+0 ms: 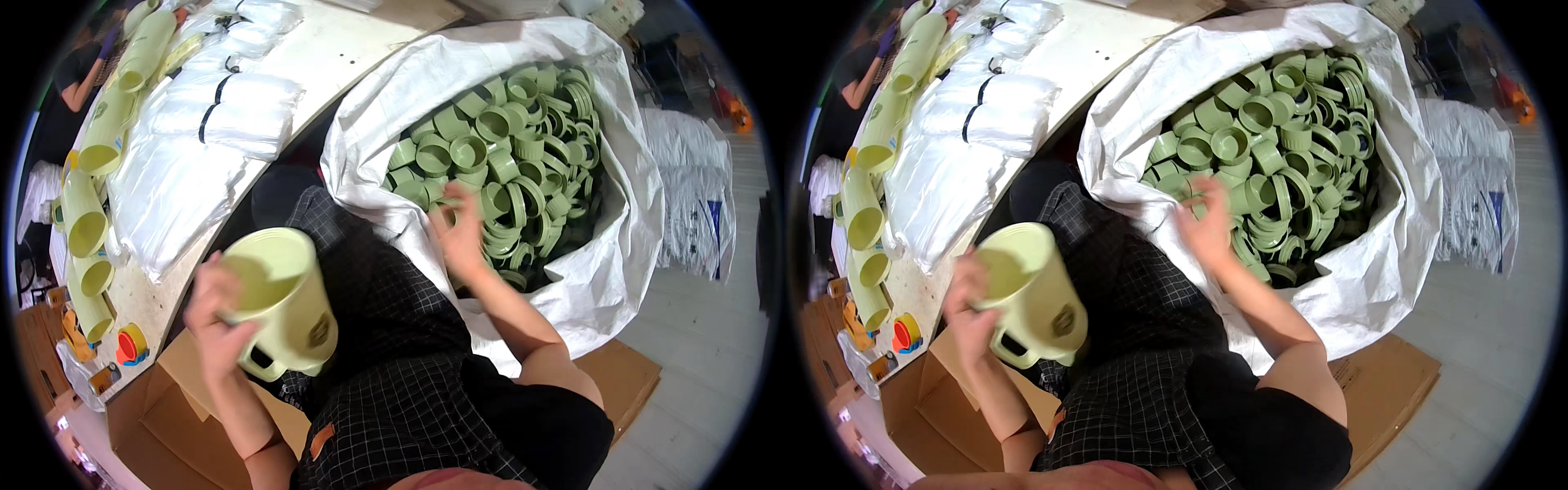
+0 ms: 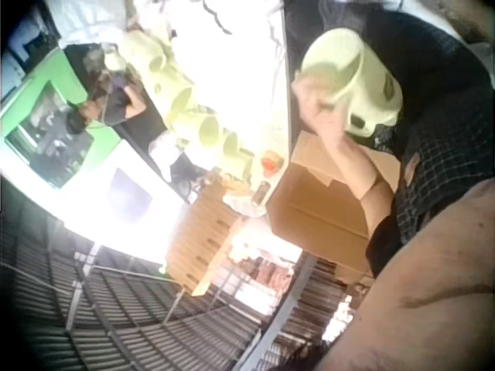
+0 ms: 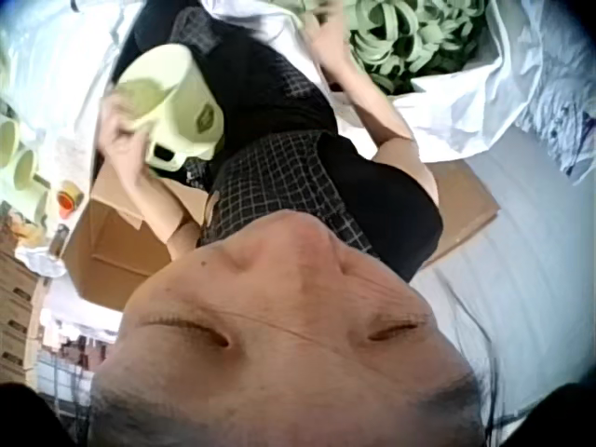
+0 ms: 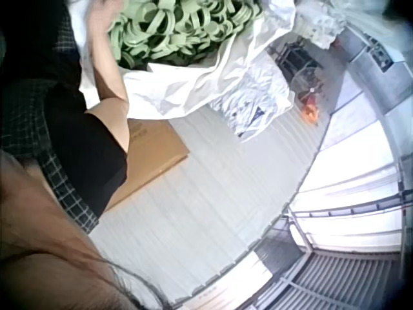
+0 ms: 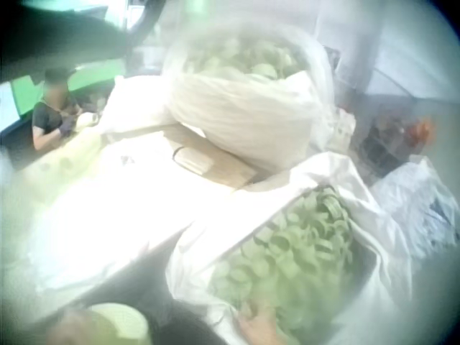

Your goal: The person places green caps on yellow pitchers and slides them into plastic bags. The person then transfers the bagged pitchers into a cardboard box.

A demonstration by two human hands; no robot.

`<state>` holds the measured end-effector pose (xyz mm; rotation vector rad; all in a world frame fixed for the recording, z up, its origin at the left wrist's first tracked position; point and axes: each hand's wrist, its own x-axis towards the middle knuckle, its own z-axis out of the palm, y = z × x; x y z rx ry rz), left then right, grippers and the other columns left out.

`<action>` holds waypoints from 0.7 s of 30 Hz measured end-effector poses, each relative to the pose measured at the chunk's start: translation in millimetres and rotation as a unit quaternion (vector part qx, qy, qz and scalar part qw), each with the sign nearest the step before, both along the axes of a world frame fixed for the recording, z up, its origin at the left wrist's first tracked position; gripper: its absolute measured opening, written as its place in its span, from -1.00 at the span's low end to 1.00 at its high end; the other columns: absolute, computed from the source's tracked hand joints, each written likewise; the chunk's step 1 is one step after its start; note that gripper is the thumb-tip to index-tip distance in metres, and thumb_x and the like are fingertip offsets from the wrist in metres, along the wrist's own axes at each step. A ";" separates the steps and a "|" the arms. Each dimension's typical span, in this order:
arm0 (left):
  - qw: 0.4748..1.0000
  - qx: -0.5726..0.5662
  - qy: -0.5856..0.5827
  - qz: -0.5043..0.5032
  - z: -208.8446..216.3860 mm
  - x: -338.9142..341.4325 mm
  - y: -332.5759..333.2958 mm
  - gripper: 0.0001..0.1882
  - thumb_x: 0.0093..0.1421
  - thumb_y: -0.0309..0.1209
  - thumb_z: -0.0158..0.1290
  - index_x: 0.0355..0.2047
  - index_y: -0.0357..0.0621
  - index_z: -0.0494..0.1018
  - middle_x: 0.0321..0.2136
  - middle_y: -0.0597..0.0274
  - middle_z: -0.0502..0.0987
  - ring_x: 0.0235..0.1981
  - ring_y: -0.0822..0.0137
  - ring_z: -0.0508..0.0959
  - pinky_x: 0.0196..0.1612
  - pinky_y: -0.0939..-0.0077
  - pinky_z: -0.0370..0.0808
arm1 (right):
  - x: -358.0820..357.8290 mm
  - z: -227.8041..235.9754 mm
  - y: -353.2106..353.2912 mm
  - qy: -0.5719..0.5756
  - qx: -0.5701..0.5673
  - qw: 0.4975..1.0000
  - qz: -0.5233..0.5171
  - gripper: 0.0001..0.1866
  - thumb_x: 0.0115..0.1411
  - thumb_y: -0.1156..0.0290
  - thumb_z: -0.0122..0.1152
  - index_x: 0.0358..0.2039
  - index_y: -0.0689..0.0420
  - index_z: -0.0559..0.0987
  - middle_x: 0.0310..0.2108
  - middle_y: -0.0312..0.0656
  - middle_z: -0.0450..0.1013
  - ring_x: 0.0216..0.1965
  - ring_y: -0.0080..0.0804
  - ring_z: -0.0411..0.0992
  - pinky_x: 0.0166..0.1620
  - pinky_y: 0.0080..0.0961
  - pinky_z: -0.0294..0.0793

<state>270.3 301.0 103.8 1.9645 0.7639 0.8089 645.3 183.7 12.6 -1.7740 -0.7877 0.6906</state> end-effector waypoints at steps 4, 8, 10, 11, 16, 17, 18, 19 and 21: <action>0.983 -0.033 0.061 0.169 19.9 55.1 -23.8 -0.10 -0.09 -0.26 0.38 0.26 -0.17 0.24 0.30 0.02 0.18 0.24 0.05 0.26 0.30 0.13 0.23 | 170.2 -129.2 -73.0 -0.448 -0.306 0.813 -0.214 -0.27 -0.03 0.31 0.42 0.13 0.36 0.37 0.11 0.27 0.35 0.16 0.19 0.30 0.22 -0.11 0.29; 0.955 -0.096 0.076 0.271 -6.8 29.6 -75.7 -0.35 0.33 -0.14 0.01 0.29 -0.30 0.22 0.20 -0.06 0.32 0.19 0.11 0.34 0.26 0.24 0.26 | 193.1 -167.3 -115.4 -0.358 -0.312 0.867 -0.150 -0.38 0.03 0.37 0.39 0.10 0.26 0.41 0.03 0.18 0.35 0.07 0.22 0.34 0.17 -0.10 0.35; 0.932 -0.156 0.035 0.326 -29.9 17.3 -97.3 -0.46 0.40 -0.23 -0.11 0.27 -0.31 0.24 0.09 -0.01 0.43 0.02 0.24 0.43 0.17 0.34 0.33 | 143.4 -96.5 -74.7 -0.397 -0.245 0.884 -0.030 -0.45 0.10 0.47 0.31 0.11 0.27 0.39 0.01 0.11 0.36 0.02 0.13 0.39 0.15 -0.18 0.37; 0.923 -0.190 0.021 0.333 -32.2 14.9 -101.5 -0.49 0.42 -0.23 -0.12 0.25 -0.31 0.28 0.05 0.03 0.47 -0.03 0.28 0.45 0.12 0.38 0.35 | 123.6 -64.2 -65.0 -0.431 -0.206 0.878 0.041 -0.46 0.14 0.48 0.29 0.13 0.29 0.39 0.04 0.08 0.37 0.03 0.05 0.41 0.15 -0.22 0.39; 0.923 -0.195 -0.008 0.331 -30.8 2.8 -106.9 -0.54 0.45 -0.20 -0.16 0.16 -0.30 0.38 -0.05 0.11 0.57 -0.11 0.37 0.54 0.01 0.46 0.45 | 6.9 4.2 22.1 0.434 0.056 0.896 -0.073 -0.49 0.44 0.16 -0.05 0.22 0.30 0.36 0.11 -0.02 0.43 0.13 -0.25 0.41 0.23 -0.35 0.33; 0.927 -0.192 -0.006 0.322 -26.8 4.8 -102.6 -0.54 0.45 -0.17 -0.16 0.15 -0.29 0.39 -0.05 0.10 0.58 -0.10 0.35 0.55 0.01 0.45 0.45 | -7.7 -7.0 36.4 0.355 -0.056 0.930 -0.079 -0.54 0.46 0.18 -0.09 0.15 0.28 0.44 0.12 -0.02 0.43 0.10 -0.21 0.42 0.21 -0.35 0.33; 0.932 -0.184 0.001 0.312 -23.8 5.9 -100.7 -0.53 0.46 -0.15 -0.16 0.15 -0.27 0.40 -0.04 0.09 0.58 -0.09 0.34 0.56 0.02 0.44 0.46 | -28.3 -20.5 46.1 0.233 -0.060 0.971 0.003 -0.60 0.43 0.23 -0.01 0.10 0.25 0.50 0.10 0.01 0.43 0.09 -0.15 0.39 0.17 -0.34 0.33; 0.934 -0.181 0.007 0.308 -20.4 6.9 -101.5 -0.52 0.46 -0.13 -0.16 0.15 -0.26 0.41 -0.04 0.08 0.59 -0.08 0.32 0.58 0.03 0.42 0.47 | -44.6 -34.1 57.1 -0.091 0.005 0.982 0.165 -0.64 0.38 0.30 0.06 0.08 0.22 0.52 -0.02 0.03 0.44 0.04 -0.09 0.37 0.12 -0.29 0.33; 0.937 -0.170 0.014 0.305 -18.0 4.8 -103.4 -0.52 0.46 -0.11 -0.15 0.15 -0.22 0.42 -0.05 0.07 0.60 -0.09 0.32 0.60 0.02 0.42 0.48 | -55.0 -22.7 48.0 -0.314 0.116 0.933 0.132 -0.56 0.25 0.32 0.20 0.11 0.20 0.51 -0.14 0.01 0.42 -0.03 -0.08 0.35 0.14 -0.22 0.32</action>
